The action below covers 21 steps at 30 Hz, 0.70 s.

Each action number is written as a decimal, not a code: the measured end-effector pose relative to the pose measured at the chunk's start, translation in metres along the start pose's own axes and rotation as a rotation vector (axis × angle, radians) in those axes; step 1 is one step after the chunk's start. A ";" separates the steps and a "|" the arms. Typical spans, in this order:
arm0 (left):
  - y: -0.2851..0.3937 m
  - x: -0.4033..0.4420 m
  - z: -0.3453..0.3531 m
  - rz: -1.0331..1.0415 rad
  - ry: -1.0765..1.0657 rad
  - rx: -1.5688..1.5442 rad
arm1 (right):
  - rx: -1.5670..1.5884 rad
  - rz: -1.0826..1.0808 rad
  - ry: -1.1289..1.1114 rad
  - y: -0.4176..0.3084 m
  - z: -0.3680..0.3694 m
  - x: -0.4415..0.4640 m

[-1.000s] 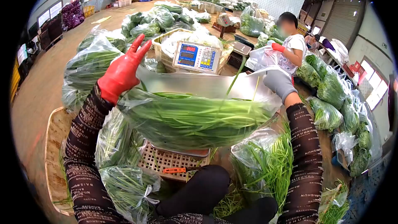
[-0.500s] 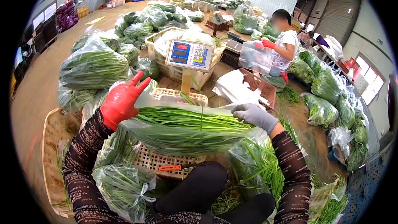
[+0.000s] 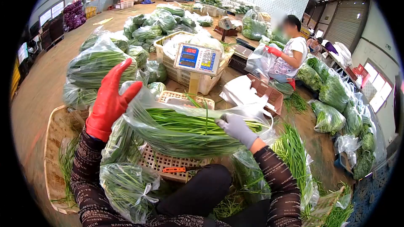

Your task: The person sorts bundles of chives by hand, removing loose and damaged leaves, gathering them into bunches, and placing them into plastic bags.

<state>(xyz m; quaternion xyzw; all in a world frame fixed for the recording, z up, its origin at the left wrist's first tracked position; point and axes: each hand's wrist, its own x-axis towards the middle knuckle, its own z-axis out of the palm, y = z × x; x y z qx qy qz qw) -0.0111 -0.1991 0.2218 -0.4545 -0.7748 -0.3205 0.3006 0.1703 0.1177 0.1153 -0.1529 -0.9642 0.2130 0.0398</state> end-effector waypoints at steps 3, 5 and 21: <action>-0.025 -0.014 0.004 -0.198 -0.074 -0.014 | 0.076 0.033 0.100 -0.033 0.017 0.004; -0.016 -0.016 0.001 -0.342 -0.258 0.175 | 0.090 0.003 -0.063 -0.053 0.027 0.006; 0.023 -0.010 0.060 -0.928 -0.597 -1.644 | -0.362 0.621 0.190 0.067 -0.077 -0.087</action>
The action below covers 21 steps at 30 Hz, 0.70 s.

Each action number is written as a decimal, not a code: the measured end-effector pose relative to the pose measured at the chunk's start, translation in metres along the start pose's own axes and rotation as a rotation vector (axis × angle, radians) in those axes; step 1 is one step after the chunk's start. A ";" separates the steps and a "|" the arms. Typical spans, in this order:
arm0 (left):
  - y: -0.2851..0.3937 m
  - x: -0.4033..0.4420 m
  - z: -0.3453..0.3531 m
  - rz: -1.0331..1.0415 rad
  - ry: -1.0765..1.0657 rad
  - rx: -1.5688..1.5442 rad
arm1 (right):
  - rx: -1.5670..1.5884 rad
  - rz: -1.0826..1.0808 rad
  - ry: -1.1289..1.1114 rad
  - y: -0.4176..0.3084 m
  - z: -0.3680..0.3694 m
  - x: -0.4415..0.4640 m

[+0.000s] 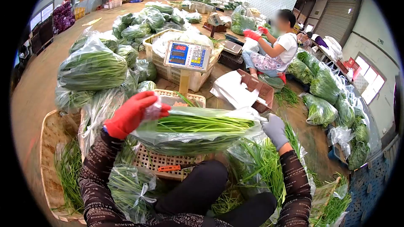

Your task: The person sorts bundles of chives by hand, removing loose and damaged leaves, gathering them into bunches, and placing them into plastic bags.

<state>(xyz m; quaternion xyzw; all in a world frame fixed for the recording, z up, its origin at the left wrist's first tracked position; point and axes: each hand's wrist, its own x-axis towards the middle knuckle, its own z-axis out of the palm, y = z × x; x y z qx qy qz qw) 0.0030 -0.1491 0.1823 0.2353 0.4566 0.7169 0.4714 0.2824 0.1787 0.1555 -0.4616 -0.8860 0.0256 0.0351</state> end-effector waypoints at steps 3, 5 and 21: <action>-0.009 0.028 0.048 0.125 -0.049 -0.033 | 1.174 -0.261 -0.133 -0.061 0.010 -0.019; 0.009 0.041 0.089 0.291 -0.169 -0.102 | 1.247 -0.410 -0.176 -0.126 -0.021 -0.020; 0.113 0.061 0.012 0.542 0.066 0.072 | 1.981 -0.130 -0.389 -0.035 -0.148 -0.002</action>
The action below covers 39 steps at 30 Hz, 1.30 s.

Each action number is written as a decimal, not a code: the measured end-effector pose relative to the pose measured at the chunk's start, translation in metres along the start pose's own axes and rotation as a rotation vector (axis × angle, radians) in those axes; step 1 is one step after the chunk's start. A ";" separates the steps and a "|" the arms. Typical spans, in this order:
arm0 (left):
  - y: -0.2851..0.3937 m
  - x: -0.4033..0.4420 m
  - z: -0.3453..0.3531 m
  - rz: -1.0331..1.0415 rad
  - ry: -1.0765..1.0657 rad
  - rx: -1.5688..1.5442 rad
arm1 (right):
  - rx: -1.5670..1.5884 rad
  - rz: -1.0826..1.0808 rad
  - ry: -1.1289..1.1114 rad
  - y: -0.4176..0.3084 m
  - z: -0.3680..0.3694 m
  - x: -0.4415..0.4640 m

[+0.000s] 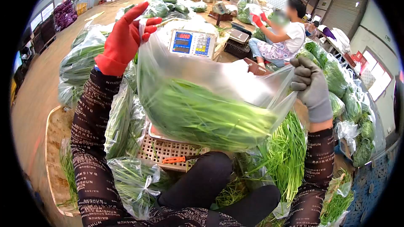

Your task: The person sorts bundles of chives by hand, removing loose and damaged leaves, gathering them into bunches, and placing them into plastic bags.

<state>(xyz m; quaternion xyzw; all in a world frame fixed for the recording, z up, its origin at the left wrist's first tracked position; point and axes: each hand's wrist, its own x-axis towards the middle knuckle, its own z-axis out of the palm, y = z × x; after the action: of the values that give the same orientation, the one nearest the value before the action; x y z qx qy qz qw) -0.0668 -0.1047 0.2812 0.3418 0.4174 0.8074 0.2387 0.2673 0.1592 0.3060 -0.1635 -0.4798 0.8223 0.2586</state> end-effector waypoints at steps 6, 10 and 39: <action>-0.002 -0.031 0.033 -0.077 -0.036 0.521 | 0.280 -0.019 -0.181 0.055 0.029 0.005; -0.061 -0.063 0.033 -0.310 -0.072 0.742 | 0.260 0.185 -0.173 0.151 0.052 0.016; -0.174 -0.154 0.020 -0.754 -0.550 -0.031 | 0.136 0.252 -0.299 0.240 0.054 0.017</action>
<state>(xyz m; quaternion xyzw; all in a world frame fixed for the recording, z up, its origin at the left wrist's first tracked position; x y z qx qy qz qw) 0.0662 -0.1035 0.0895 0.3641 0.4216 0.5498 0.6224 0.1610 0.0331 0.1223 -0.0804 -0.4319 0.8938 0.0901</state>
